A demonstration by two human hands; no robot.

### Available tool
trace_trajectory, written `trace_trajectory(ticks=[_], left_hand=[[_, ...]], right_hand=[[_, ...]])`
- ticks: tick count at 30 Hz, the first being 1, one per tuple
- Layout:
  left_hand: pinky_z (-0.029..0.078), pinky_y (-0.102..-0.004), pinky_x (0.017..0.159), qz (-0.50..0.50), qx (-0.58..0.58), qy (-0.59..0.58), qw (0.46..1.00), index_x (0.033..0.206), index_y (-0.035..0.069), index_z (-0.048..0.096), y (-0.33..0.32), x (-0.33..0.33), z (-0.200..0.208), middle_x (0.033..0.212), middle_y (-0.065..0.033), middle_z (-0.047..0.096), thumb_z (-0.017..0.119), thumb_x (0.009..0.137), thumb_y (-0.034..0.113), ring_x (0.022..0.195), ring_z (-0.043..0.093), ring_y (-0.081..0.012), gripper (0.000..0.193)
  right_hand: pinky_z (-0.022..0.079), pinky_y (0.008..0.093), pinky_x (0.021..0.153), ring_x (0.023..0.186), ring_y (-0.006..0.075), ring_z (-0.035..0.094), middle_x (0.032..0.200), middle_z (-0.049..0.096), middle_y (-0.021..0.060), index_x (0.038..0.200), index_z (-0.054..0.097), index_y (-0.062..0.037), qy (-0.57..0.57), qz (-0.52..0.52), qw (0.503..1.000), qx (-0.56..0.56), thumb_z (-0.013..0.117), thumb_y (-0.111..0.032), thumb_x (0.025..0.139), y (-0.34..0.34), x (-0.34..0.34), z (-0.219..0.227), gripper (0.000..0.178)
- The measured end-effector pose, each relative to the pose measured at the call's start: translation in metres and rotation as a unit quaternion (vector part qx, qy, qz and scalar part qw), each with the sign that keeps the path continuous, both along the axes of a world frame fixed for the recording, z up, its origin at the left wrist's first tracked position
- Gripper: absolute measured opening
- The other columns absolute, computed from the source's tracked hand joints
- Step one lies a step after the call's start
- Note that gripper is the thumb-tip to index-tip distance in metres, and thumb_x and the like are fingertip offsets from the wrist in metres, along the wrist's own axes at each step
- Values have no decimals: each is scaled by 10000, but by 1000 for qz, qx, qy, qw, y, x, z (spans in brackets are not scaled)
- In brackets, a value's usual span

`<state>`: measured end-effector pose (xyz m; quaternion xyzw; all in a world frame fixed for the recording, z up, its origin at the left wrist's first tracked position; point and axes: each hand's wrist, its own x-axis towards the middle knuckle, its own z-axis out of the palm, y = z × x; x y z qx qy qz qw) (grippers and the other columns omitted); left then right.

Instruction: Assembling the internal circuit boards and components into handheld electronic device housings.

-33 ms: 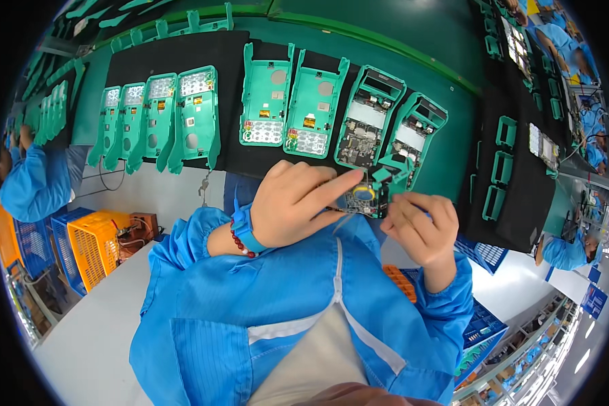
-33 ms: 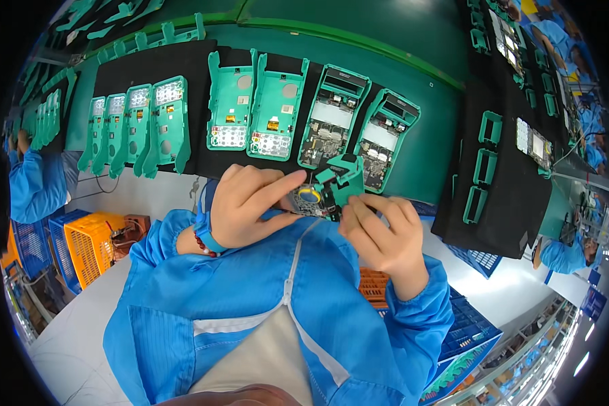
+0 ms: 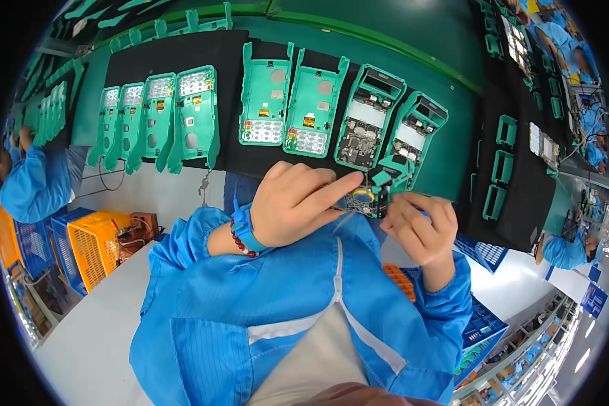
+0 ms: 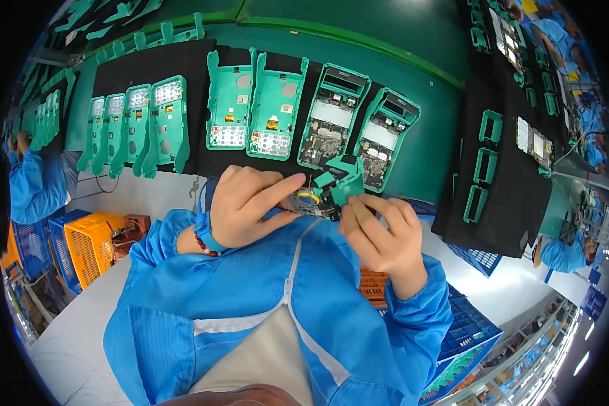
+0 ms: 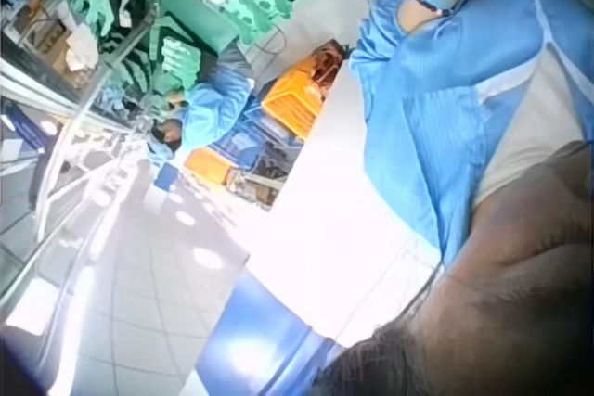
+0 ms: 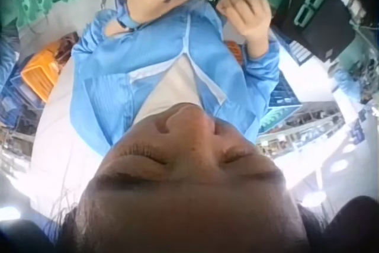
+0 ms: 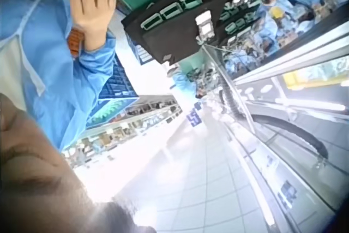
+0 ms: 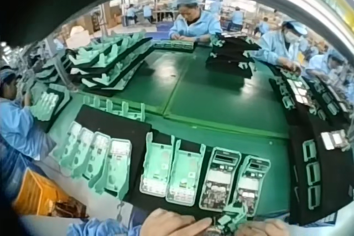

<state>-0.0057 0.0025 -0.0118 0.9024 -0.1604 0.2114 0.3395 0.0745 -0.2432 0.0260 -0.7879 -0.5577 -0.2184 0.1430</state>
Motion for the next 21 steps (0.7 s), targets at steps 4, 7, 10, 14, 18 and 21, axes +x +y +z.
trace_trajectory(ticks=[4, 7, 10, 14, 18, 21], left_hand=[[394, -280, 719, 37, 101, -170, 980, 1289, 206, 659, 5, 1, -19, 948, 48, 600, 716, 759, 171, 772, 560, -116, 534], [396, -291, 723, 26, 101, -187, 977, 1281, 191, 663, 9, 3, -19, 948, 38, 601, 755, 726, 164, 769, 557, -123, 564], [418, -336, 721, -52, -133, 78, 987, 1347, 123, 605, 15, 4, -6, 967, -35, 625, 864, 629, 157, 833, 583, -204, 764], [464, -260, 770, -268, -568, 446, 637, 1517, 20, 374, 18, 0, -27, 1199, -66, 597, 812, 823, 106, 932, 557, -84, 825], [484, -339, 890, -295, -545, 387, 682, 1419, 13, 521, 22, 0, -35, 1224, -108, 644, 399, 1081, 425, 1035, 602, -164, 547], [399, -427, 1007, 49, -105, 102, 988, 1163, 73, 672, 38, 1, -19, 1214, -111, 610, 631, 949, 216, 1101, 569, -318, 261]], right_hand=[[508, 315, 755, 938, 214, 692, 981, 722, 52, 946, 712, -61, -3, -4, 1000, 4, 748, -49, 737, 1, -1, -8, 212], [507, 322, 787, 971, 221, 681, 1026, 723, 66, 985, 720, -76, 23, -3, 1000, -5, 755, -62, 747, 3, 1, -6, 241], [499, 419, 874, 1098, 302, 618, 1246, 660, 113, 1142, 699, -127, 96, 10, 990, 104, 897, -190, 648, -5, 3, -12, 536], [320, 558, 1118, 1425, 447, 368, 1386, 597, 172, 1300, 649, -86, 336, 29, 935, 112, 954, -308, 548, 18, 11, 6, 842], [356, 544, 1097, 1270, 409, 557, 1118, 743, 128, 1167, 717, -18, 434, 99, 889, 110, 946, -284, 590, 40, 34, 12, 675], [500, 331, 949, 1102, 222, 639, 1290, 629, 153, 1165, 676, 83, 531, -47, 808, 250, 879, -159, 742, 49, 45, 18, 527]])
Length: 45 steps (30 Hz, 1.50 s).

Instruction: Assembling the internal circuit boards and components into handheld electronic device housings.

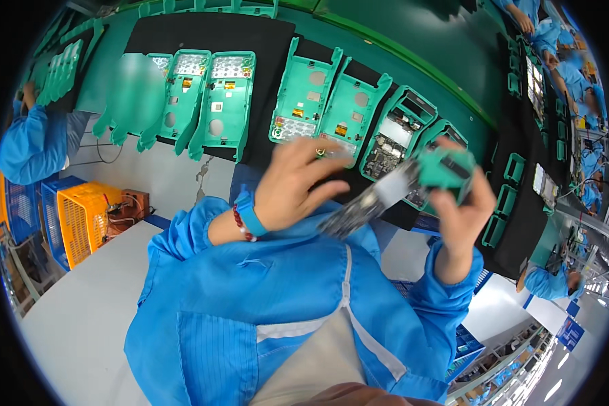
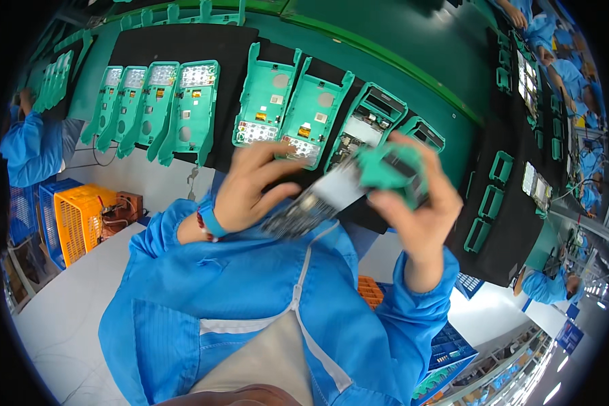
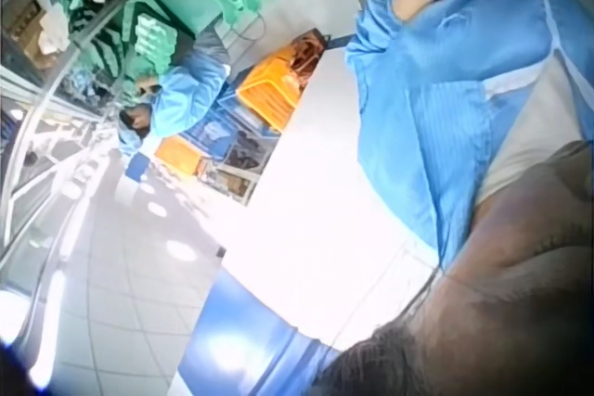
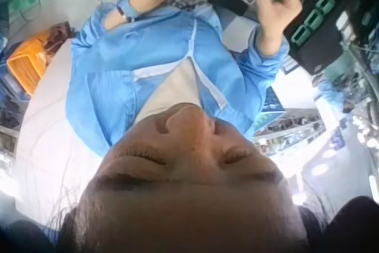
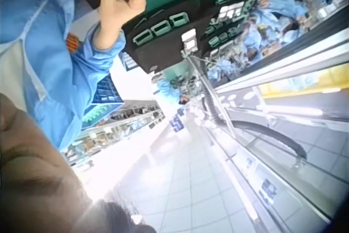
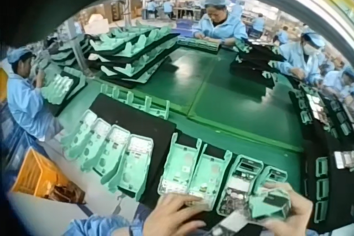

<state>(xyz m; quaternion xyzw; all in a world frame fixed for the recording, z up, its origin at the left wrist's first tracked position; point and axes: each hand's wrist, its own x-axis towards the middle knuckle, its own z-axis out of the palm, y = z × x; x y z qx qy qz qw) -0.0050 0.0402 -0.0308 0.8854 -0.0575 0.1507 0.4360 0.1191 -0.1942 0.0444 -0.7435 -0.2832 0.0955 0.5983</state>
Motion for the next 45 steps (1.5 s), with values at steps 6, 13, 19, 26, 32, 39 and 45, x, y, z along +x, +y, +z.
trace_trajectory(ticks=[6, 13, 19, 26, 32, 39, 45], left_hand=[[416, -388, 898, 67, 206, -84, 973, 1033, 116, 716, 11, -15, -49, 1066, -25, 617, 691, 763, 87, 1005, 574, -219, 272], [431, -354, 833, 67, 177, -144, 971, 971, 121, 716, 11, -20, -60, 964, 10, 620, 703, 748, 106, 916, 587, -186, 223], [429, -356, 818, 73, 165, -157, 971, 908, 116, 698, 11, -18, -62, 946, 10, 619, 748, 749, 114, 907, 579, -187, 167], [430, -368, 786, 50, 166, -179, 968, 810, 97, 635, 15, -12, -62, 925, 1, 607, 785, 769, 121, 881, 563, -201, 157], [464, -365, 919, 21, 170, -154, 973, 1103, 100, 708, 17, -12, -60, 1223, -28, 651, 675, 820, 91, 1102, 606, -203, 285], [389, -421, 1120, -72, 202, -44, 976, 1329, 77, 619, 19, -10, -50, 1422, -64, 576, 572, 870, 68, 1369, 500, -249, 462], [392, -429, 1105, -74, 194, -23, 978, 1334, 108, 624, 17, -6, -46, 1384, -53, 603, 655, 852, 128, 1332, 532, -242, 483]], right_hand=[[499, 338, 857, 1049, 253, 618, 1032, 698, 128, 1047, 743, -13, -234, -35, 963, -130, 878, -118, 715, 43, 43, 8, 373], [493, 392, 869, 1052, 294, 585, 1032, 682, 123, 1054, 710, -11, -284, 78, 929, -224, 855, -227, 740, 82, 46, 1, 408], [485, 405, 867, 1021, 316, 583, 1005, 665, 138, 1034, 701, 1, -279, 144, 905, -287, 827, -261, 772, 92, 58, 11, 391], [474, 400, 885, 1013, 314, 579, 984, 665, 143, 1012, 698, 4, -278, 175, 909, -258, 829, -246, 770, 90, 61, 13, 372], [500, 418, 857, 1003, 328, 593, 946, 674, 167, 965, 697, 29, -253, 178, 904, -295, 836, -311, 777, 98, 66, -9, 413], [383, 514, 1074, 1253, 381, 517, 1200, 666, 120, 1096, 727, -29, -386, 67, 866, -310, 782, -475, 789, 100, 77, -47, 544], [250, 667, 1107, 1368, 386, 440, 1251, 652, 96, 1182, 642, -19, -495, -33, 795, -350, 715, -485, 847, 92, 71, -87, 578]])
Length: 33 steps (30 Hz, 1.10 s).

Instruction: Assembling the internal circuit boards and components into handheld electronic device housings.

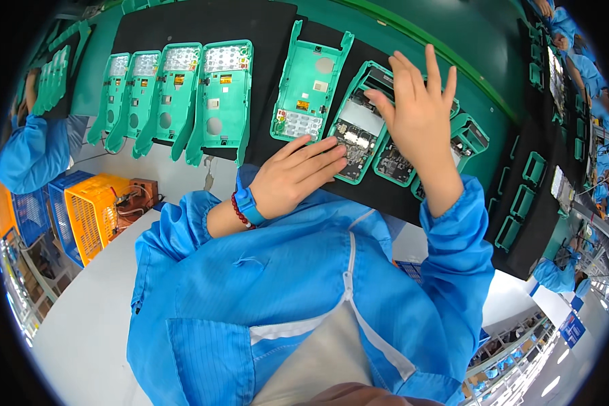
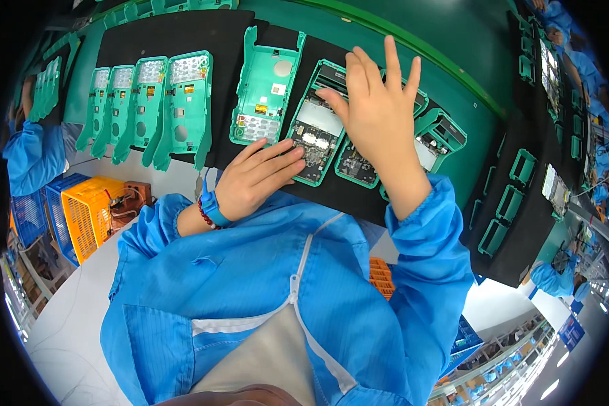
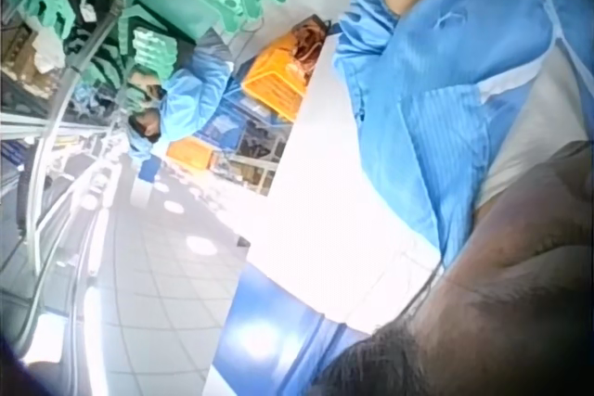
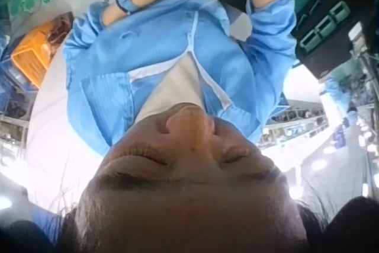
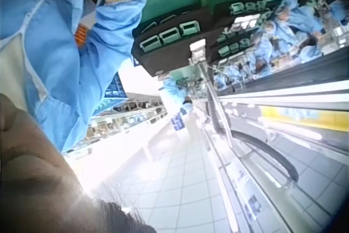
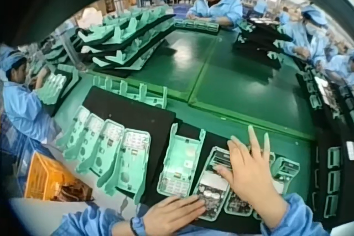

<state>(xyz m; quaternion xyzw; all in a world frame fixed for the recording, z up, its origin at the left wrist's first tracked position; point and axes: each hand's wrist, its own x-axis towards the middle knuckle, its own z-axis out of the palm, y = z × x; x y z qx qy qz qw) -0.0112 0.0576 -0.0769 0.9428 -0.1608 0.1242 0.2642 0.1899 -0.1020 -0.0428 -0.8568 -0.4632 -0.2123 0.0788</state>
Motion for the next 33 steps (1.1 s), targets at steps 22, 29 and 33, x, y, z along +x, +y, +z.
trace_trajectory(ticks=[22, 29, 33], left_hand=[[415, -423, 1089, -13, -889, 214, 405, 1475, 161, 441, -7, -22, 18, 1447, -31, 535, 446, 1071, 364, 1305, 522, -213, 452], [429, -378, 1056, -45, -933, 269, 234, 1405, 168, 515, -16, -35, -25, 1384, -53, 577, 467, 1049, 437, 1235, 550, -179, 449], [405, -381, 1095, -56, -916, 271, 290, 1412, 121, 498, -15, -37, -21, 1424, -67, 542, 464, 1049, 436, 1282, 509, -197, 482]], right_hand=[[517, 326, 924, 1069, 174, 636, 1174, 661, 121, 1346, 449, 9, 616, -11, 677, 403, 890, -158, 746, -55, -91, 44, 763], [580, 398, 584, 697, 333, 716, 853, 681, 155, 1175, 486, -7, 422, -106, 848, 304, 898, -414, 697, -45, -117, 66, 751], [564, 396, 554, 673, 334, 705, 801, 661, 147, 1141, 478, 20, 397, -101, 869, 277, 888, -462, 693, -44, -121, 67, 776]])
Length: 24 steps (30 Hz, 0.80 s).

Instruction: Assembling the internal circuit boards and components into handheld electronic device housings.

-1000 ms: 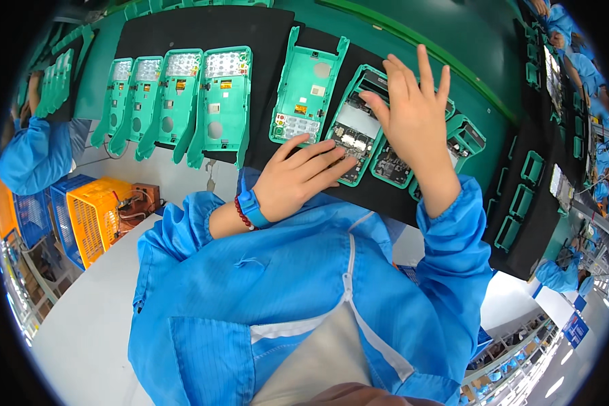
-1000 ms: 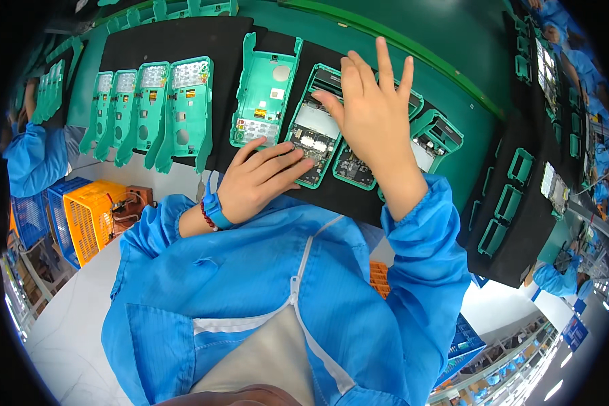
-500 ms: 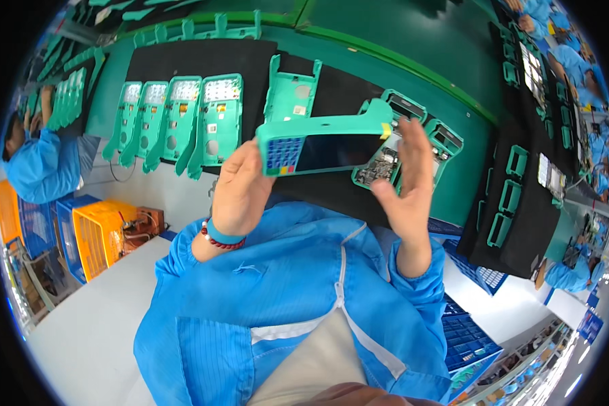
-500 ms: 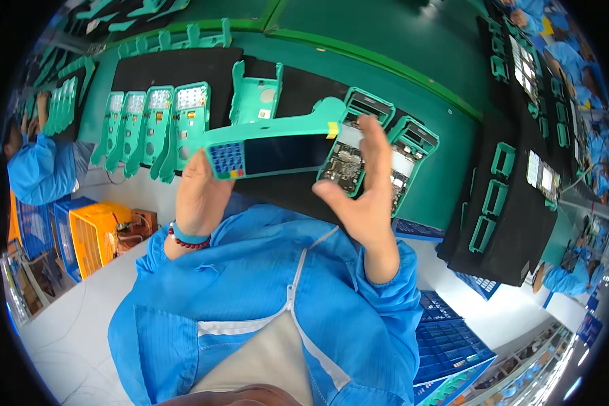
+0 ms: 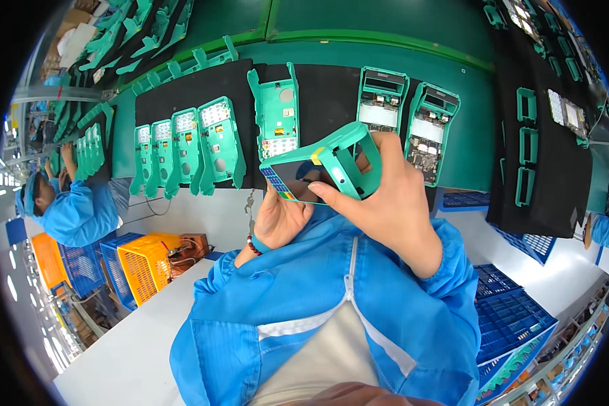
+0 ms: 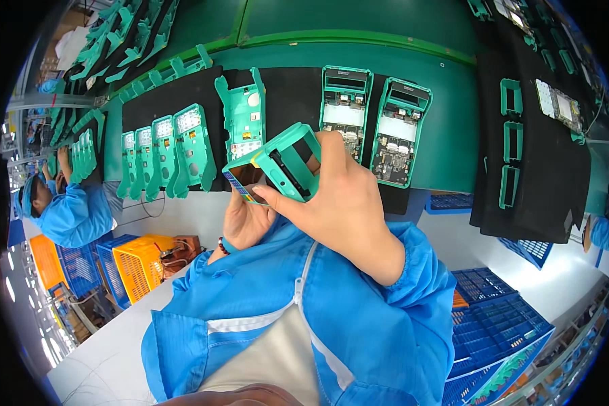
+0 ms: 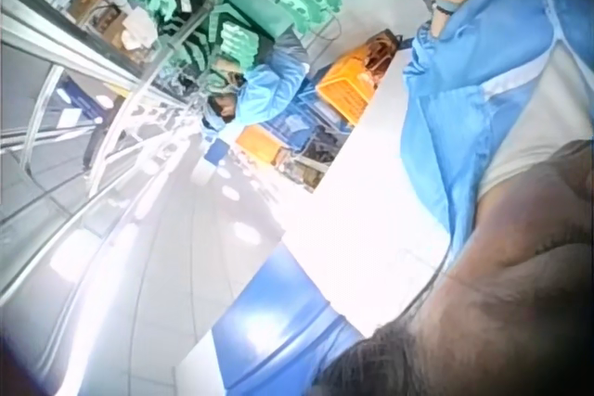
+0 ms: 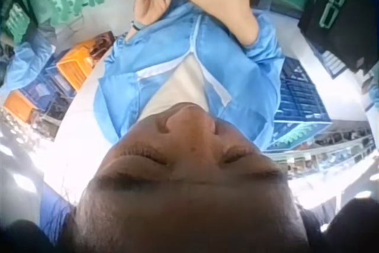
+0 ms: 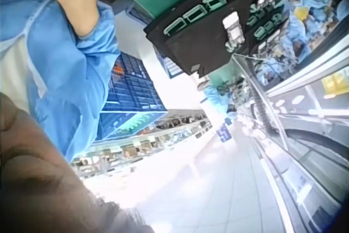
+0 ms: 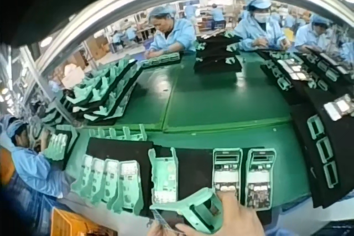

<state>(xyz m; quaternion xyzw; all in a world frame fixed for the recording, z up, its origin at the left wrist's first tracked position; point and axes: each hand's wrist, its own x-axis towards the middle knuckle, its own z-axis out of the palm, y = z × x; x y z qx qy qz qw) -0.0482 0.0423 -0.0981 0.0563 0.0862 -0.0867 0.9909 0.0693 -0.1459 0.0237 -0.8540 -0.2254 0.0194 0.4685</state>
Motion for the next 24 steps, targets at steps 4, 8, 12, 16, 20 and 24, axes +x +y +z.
trace_trajectory(ticks=[4, 8, 12, 16, 20, 24], left_hand=[[393, -393, 1117, 3, -3, 13, 1000, 1431, 120, 480, 1, -2, 2, 1432, -59, 537, 460, 1050, 435, 1309, 496, -205, 494], [364, -443, 1169, 62, 33, 13, 997, 1475, 101, 424, 8, 3, 25, 1488, -60, 492, 459, 1050, 417, 1387, 451, -251, 531], [487, -445, 1014, 220, 488, -127, 835, 1197, -39, 614, 11, 14, 55, 1327, -191, 601, 512, 1055, 271, 1183, 608, -339, 356], [530, -431, 935, 214, 854, -291, 374, 1133, 1, 706, 5, 56, 84, 1131, -152, 691, 778, 749, 39, 1058, 657, -351, 393], [414, -519, 1087, 123, 911, -315, 235, 1167, 88, 709, 9, 66, 45, 1178, -75, 682, 760, 763, 41, 1168, 626, -268, 410], [304, -526, 1142, 62, 936, -246, 242, 1198, 118, 697, 6, 54, 38, 1277, -71, 632, 706, 837, 21, 1268, 568, -275, 374]], right_hand=[[565, 397, 563, 685, 333, 710, 818, 672, 155, 1142, 485, 14, 7, 5, 1000, 1, 888, -466, 691, 0, 0, -1, 772], [578, 423, 749, 891, 372, 709, 1019, 684, 185, 1286, 480, 8, 85, 26, 994, 58, 865, -425, 744, -7, 12, -13, 793], [504, 411, 965, 1152, 354, 634, 1257, 610, 230, 1402, 452, 10, -40, 17, 994, 99, 772, -228, 879, -28, 15, -38, 658], [519, 360, 935, 1067, 247, 689, 1201, 674, 173, 1365, 499, -5, 77, -5, 979, 189, 704, -98, 925, -52, 12, -16, 495], [534, 297, 837, 962, 195, 700, 1067, 709, 154, 1370, 464, 18, 86, -50, 967, 236, 630, -20, 962, -90, 20, 9, 442], [546, 237, 595, 700, 160, 672, 922, 683, 141, 1361, 422, 43, 75, -189, 927, 314, 575, -184, 1020, -160, 55, 49, 437]])
